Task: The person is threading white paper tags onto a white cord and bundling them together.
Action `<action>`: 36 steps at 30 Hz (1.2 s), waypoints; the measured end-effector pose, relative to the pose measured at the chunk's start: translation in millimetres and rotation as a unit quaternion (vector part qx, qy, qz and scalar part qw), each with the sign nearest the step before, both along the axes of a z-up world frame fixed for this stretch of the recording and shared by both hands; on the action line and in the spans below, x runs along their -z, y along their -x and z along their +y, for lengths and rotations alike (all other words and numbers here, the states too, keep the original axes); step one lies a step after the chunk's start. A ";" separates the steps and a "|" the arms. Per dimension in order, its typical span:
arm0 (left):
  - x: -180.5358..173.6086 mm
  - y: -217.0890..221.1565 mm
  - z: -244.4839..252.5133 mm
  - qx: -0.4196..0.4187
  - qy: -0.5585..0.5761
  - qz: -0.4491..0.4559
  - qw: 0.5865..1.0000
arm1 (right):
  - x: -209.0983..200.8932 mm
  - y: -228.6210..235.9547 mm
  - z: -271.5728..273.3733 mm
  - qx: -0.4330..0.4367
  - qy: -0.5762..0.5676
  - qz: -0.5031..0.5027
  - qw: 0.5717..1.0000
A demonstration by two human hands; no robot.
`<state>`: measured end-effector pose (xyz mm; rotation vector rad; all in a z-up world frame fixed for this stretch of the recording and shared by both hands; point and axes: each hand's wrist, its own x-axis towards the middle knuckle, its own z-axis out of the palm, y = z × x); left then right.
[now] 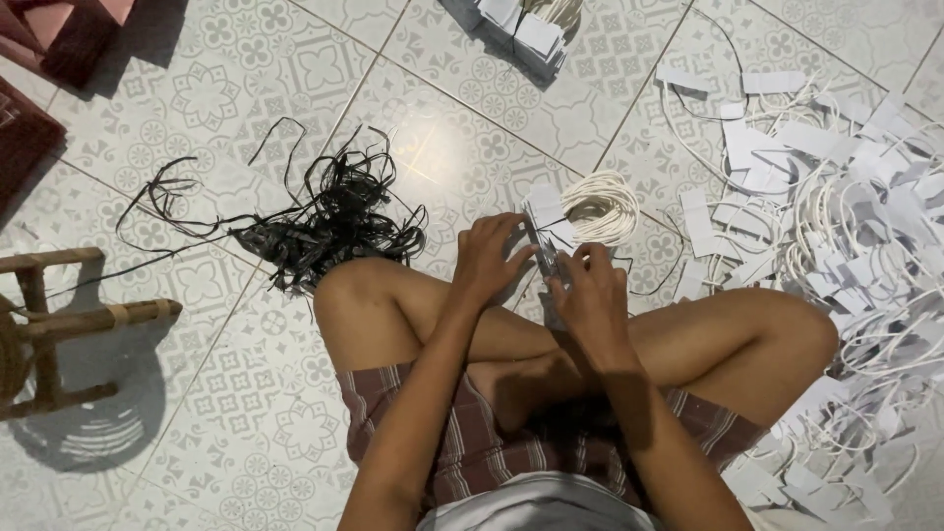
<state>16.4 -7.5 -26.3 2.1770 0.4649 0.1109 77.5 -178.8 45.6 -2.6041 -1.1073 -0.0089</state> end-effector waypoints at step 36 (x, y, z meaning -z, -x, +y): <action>-9.4 -3.9 7.7 -0.129 0.002 0.104 0.986 | 10.4 -48.2 -83.0 0.004 0.171 0.223 0.960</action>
